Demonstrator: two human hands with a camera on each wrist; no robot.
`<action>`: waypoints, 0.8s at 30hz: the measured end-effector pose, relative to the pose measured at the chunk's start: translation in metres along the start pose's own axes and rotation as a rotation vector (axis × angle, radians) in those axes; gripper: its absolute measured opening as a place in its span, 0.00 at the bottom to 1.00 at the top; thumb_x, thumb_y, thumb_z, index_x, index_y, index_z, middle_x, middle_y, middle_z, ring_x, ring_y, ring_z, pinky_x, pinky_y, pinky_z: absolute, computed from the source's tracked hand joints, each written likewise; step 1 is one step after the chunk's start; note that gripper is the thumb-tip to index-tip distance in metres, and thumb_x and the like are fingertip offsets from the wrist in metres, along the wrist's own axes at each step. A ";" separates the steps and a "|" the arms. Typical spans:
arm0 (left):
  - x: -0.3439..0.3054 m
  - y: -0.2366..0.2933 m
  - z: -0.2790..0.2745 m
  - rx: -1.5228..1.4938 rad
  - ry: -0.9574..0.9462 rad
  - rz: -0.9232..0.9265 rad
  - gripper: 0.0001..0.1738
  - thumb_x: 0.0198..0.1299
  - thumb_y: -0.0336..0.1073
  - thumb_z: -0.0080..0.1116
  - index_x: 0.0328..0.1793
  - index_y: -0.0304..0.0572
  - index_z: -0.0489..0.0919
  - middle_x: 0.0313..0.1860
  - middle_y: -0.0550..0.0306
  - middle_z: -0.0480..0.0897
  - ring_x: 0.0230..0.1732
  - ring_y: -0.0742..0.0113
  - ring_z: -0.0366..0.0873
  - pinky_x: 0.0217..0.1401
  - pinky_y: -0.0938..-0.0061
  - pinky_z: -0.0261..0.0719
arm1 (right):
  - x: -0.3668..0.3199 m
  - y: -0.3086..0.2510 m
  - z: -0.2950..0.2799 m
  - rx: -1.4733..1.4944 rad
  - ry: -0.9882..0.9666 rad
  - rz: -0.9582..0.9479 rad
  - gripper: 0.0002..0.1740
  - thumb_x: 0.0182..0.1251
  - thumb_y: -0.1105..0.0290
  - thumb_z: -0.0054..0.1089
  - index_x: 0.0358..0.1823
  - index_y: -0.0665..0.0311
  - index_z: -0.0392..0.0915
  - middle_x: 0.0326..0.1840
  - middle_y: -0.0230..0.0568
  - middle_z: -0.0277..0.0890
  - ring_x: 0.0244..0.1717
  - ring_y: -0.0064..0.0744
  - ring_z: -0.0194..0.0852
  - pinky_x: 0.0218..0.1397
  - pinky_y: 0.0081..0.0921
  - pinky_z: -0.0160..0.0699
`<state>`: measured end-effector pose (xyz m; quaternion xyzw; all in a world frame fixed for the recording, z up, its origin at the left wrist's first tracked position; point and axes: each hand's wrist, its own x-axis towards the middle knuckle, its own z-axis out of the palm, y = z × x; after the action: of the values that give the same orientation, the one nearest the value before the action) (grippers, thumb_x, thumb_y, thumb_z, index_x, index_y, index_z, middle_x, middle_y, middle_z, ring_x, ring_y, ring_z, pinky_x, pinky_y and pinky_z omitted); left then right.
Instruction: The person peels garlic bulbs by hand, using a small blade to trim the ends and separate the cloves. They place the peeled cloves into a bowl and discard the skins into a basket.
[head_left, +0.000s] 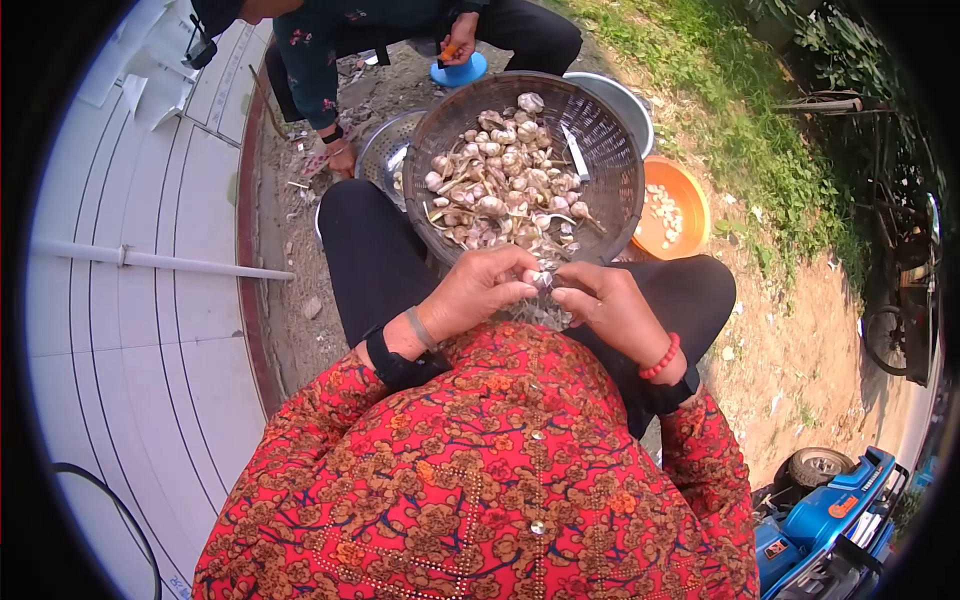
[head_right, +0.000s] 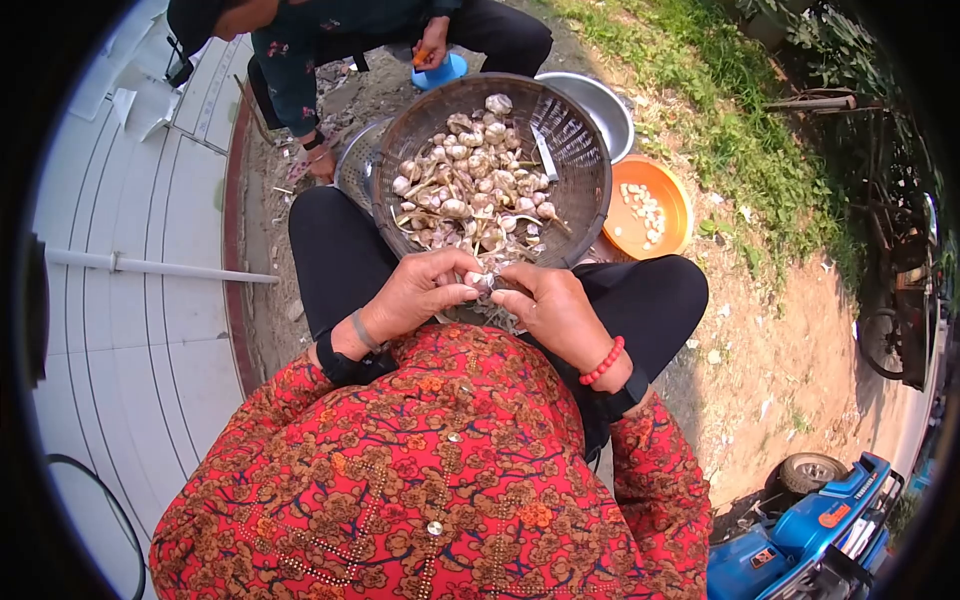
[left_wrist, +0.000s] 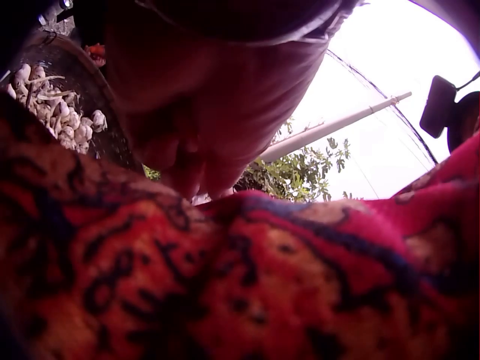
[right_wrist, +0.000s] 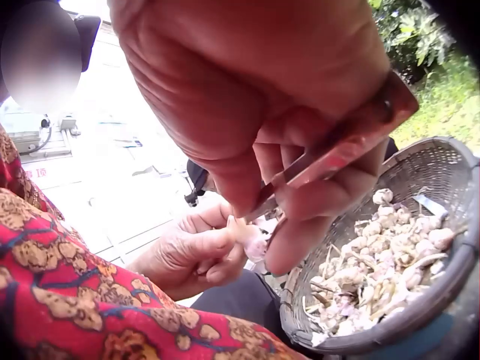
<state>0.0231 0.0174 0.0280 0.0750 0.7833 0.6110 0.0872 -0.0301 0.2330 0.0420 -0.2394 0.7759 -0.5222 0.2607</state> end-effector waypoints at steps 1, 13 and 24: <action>0.001 0.001 0.000 0.024 0.002 -0.002 0.10 0.55 0.30 0.64 0.44 0.40 0.79 0.32 0.67 0.75 0.30 0.80 0.71 0.33 0.82 0.70 | 0.001 -0.001 0.001 0.042 -0.022 -0.015 0.12 0.63 0.70 0.63 0.44 0.69 0.79 0.24 0.44 0.77 0.21 0.24 0.77 0.28 0.27 0.75; 0.004 -0.001 0.002 0.328 0.062 0.216 0.11 0.52 0.26 0.64 0.40 0.39 0.76 0.31 0.58 0.75 0.29 0.69 0.75 0.31 0.75 0.73 | 0.016 0.007 0.002 0.065 -0.126 0.023 0.13 0.65 0.68 0.59 0.44 0.71 0.79 0.25 0.45 0.78 0.23 0.26 0.80 0.29 0.27 0.77; 0.015 -0.004 0.005 0.480 0.059 0.194 0.12 0.49 0.26 0.65 0.37 0.38 0.73 0.30 0.53 0.74 0.32 0.56 0.77 0.34 0.67 0.75 | 0.025 0.015 -0.003 0.092 -0.157 0.030 0.12 0.65 0.68 0.59 0.44 0.71 0.78 0.26 0.44 0.79 0.22 0.26 0.80 0.28 0.27 0.77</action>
<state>0.0099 0.0241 0.0225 0.1502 0.8971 0.4152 -0.0150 -0.0521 0.2244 0.0253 -0.2556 0.7319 -0.5329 0.3392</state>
